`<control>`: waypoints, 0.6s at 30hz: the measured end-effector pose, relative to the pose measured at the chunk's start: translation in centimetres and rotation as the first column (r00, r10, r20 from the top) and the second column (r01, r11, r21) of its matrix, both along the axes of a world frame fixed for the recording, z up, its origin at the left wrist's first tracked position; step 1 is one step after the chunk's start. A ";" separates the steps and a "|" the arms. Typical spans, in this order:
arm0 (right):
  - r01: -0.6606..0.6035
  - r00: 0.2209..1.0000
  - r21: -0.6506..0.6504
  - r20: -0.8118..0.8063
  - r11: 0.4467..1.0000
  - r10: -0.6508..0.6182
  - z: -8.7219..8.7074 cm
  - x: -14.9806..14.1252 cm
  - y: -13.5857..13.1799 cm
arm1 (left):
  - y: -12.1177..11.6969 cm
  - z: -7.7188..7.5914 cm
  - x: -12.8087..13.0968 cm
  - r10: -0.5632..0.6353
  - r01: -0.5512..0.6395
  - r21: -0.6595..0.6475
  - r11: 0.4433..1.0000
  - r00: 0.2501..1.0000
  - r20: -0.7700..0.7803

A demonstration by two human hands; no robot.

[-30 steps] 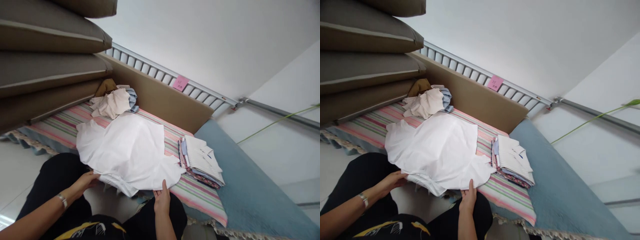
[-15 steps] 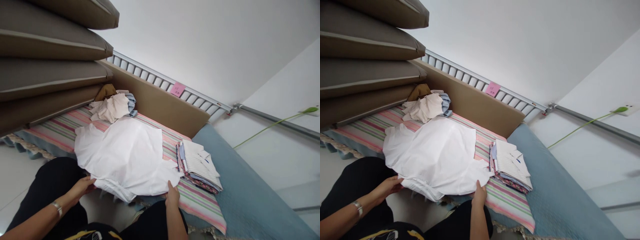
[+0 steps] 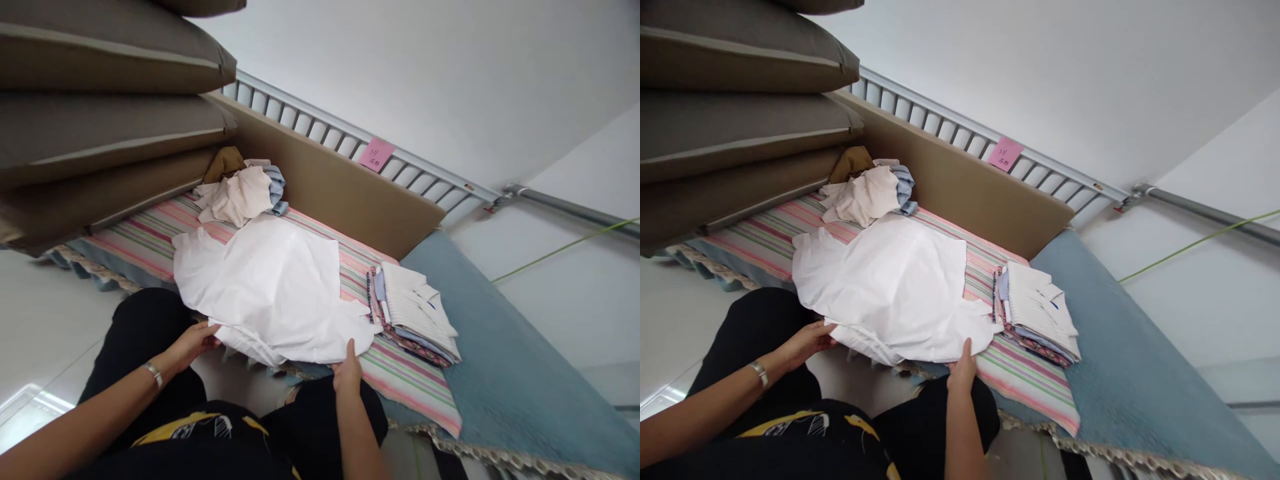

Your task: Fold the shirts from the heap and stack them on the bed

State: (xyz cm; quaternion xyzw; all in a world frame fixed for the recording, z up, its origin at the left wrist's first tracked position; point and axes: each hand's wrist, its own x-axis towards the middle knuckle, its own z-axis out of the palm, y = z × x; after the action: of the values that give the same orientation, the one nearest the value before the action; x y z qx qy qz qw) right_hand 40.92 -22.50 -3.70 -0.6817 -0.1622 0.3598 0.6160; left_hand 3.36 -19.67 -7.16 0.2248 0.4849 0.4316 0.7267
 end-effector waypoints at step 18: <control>-0.104 0.975 -0.158 -0.213 0.982 0.069 0.3 -4.6 -1.7 | -0.5 -0.2 1.0 -0.062 0.061 0.032 0.998 0.997 0.034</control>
State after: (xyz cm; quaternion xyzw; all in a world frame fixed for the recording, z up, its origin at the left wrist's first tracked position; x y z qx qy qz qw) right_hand 36.31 -24.25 -3.44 -0.6826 -0.0960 0.4674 0.5535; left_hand 4.32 -20.21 -7.39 0.2433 0.4581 0.4203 0.7445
